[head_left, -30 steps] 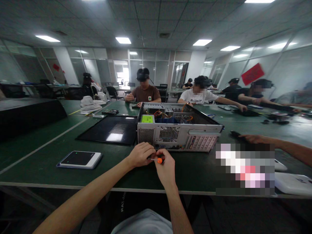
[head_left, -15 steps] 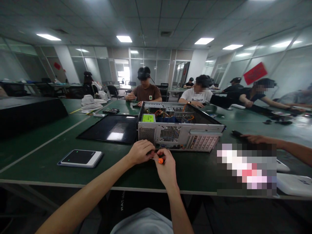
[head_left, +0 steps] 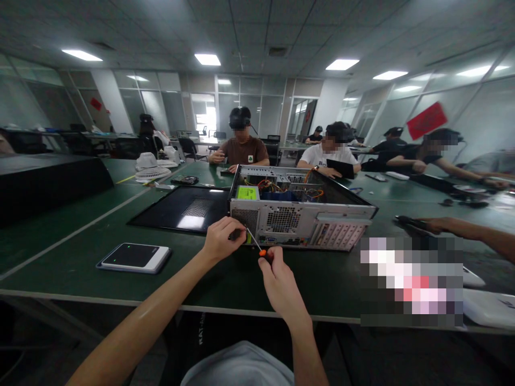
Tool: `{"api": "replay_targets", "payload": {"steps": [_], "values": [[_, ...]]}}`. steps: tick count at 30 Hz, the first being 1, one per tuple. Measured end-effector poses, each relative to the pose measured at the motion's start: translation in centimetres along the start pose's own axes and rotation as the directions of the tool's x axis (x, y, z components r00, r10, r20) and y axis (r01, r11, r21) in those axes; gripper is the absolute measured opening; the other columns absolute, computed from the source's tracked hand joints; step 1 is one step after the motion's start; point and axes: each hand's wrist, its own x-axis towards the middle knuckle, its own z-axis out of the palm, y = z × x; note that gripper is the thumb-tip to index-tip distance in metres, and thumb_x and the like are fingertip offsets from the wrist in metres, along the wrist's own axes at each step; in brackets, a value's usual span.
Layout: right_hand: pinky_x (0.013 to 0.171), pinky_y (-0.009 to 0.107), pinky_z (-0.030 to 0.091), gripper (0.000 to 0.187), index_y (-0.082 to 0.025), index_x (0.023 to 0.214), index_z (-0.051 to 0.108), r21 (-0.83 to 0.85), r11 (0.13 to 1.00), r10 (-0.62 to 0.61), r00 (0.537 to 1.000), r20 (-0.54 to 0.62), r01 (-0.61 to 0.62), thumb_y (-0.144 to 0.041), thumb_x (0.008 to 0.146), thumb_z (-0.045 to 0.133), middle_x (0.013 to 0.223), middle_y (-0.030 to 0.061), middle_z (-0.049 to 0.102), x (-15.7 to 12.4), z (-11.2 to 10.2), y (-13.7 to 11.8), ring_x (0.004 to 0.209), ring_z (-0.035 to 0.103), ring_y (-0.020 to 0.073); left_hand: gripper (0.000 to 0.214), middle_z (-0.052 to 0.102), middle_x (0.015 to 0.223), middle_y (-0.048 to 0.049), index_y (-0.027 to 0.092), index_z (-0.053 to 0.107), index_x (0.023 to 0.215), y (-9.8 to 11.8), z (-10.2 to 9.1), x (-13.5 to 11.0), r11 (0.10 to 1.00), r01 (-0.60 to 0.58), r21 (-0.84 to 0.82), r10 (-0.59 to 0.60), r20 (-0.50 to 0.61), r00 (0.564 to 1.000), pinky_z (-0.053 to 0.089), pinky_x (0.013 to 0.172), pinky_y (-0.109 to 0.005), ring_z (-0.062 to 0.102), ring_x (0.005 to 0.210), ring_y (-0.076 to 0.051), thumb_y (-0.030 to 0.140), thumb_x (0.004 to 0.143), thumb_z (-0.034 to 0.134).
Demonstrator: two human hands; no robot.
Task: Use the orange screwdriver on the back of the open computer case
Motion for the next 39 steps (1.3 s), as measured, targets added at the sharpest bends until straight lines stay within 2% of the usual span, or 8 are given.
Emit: {"api": "replay_targets", "payload": {"steps": [2,7,14,21,27,34,39], "values": [[0.072,0.03,0.04,0.012,-0.028,0.094,0.043,-0.023,1.0,-0.013,1.0,0.023,0.014,-0.037,0.099,0.037,0.084,0.0003,0.063,-0.35,-0.29,-0.36,0.076,0.063,0.0224,0.007,0.072,0.081,-0.0032,0.019,0.065,0.085,-0.06,-0.04,-0.01,1.0,0.013,-0.001,-0.013,-0.003,1.0,0.057,0.067,-0.028,0.068,0.073,-0.016,0.013,0.087,0.065],[0.069,0.029,0.036,0.016,-0.028,0.094,0.045,-0.107,0.994,0.016,0.999,0.041,-0.012,-0.04,0.1,0.036,0.079,-0.0005,0.061,-0.57,-0.86,-0.62,0.071,0.059,0.0218,0.008,0.073,0.084,-0.0035,0.019,0.065,0.088,-0.25,-0.13,-0.11,0.999,0.032,-0.025,-0.032,-0.01,0.999,0.057,0.067,-0.028,0.068,0.076,-0.016,0.011,0.086,0.066],[0.065,0.028,0.035,0.02,-0.028,0.096,0.05,-0.109,0.993,0.041,0.999,0.015,-0.039,-0.041,0.101,0.035,0.076,-0.0011,0.061,-0.22,-0.73,-0.43,0.065,0.057,0.02,0.009,0.074,0.084,-0.0032,0.019,0.066,0.088,-0.25,-0.24,-0.12,0.999,0.05,-0.012,-0.05,-0.011,0.999,0.058,0.069,-0.028,0.069,0.078,-0.016,0.011,0.087,0.065],[0.059,0.028,0.034,0.024,-0.028,0.094,0.054,-0.077,0.997,0.011,0.999,-0.037,-0.013,-0.045,0.1,0.038,0.067,-0.0031,0.058,-0.14,-0.79,-0.07,0.056,0.052,0.019,0.008,0.073,0.083,-0.0032,0.019,0.068,0.086,-0.33,-0.17,-0.13,0.999,0.033,0.0,-0.033,-0.044,0.998,0.058,0.069,-0.028,0.069,0.076,-0.016,0.013,0.09,0.065],[0.058,0.028,0.034,0.023,-0.028,0.092,0.056,-0.055,0.998,0.002,0.998,-0.06,-0.005,-0.045,0.099,0.042,0.066,-0.0033,0.058,-0.21,-0.88,-0.06,0.055,0.051,0.0185,0.007,0.073,0.083,-0.0038,0.019,0.069,0.088,-0.38,-0.23,-0.13,0.999,0.037,0.005,-0.037,-0.026,0.999,0.056,0.068,-0.027,0.068,0.076,-0.016,0.013,0.091,0.065],[0.061,0.028,0.036,0.024,-0.027,0.094,0.057,-0.061,0.998,0.016,0.999,-0.05,-0.019,-0.046,0.099,0.042,0.07,-0.0017,0.062,-0.07,-0.72,0.04,0.062,0.058,0.0193,0.008,0.074,0.083,-0.0036,0.019,0.069,0.087,-0.59,-0.37,-0.08,0.997,-0.03,0.072,0.032,-0.025,0.999,0.056,0.069,-0.028,0.068,0.074,-0.016,0.014,0.092,0.066],[0.061,0.027,0.037,0.022,-0.026,0.091,0.057,-0.005,0.998,-0.064,0.993,-0.102,0.064,-0.046,0.097,0.049,0.069,-0.0031,0.059,-0.04,-1.03,-0.09,0.062,0.056,0.0173,0.008,0.075,0.084,-0.0041,0.019,0.071,0.087,-0.51,-0.09,-0.34,0.994,-0.093,0.049,0.09,0.043,0.995,0.056,0.067,-0.028,0.068,0.073,-0.015,0.016,0.093,0.065]]}}
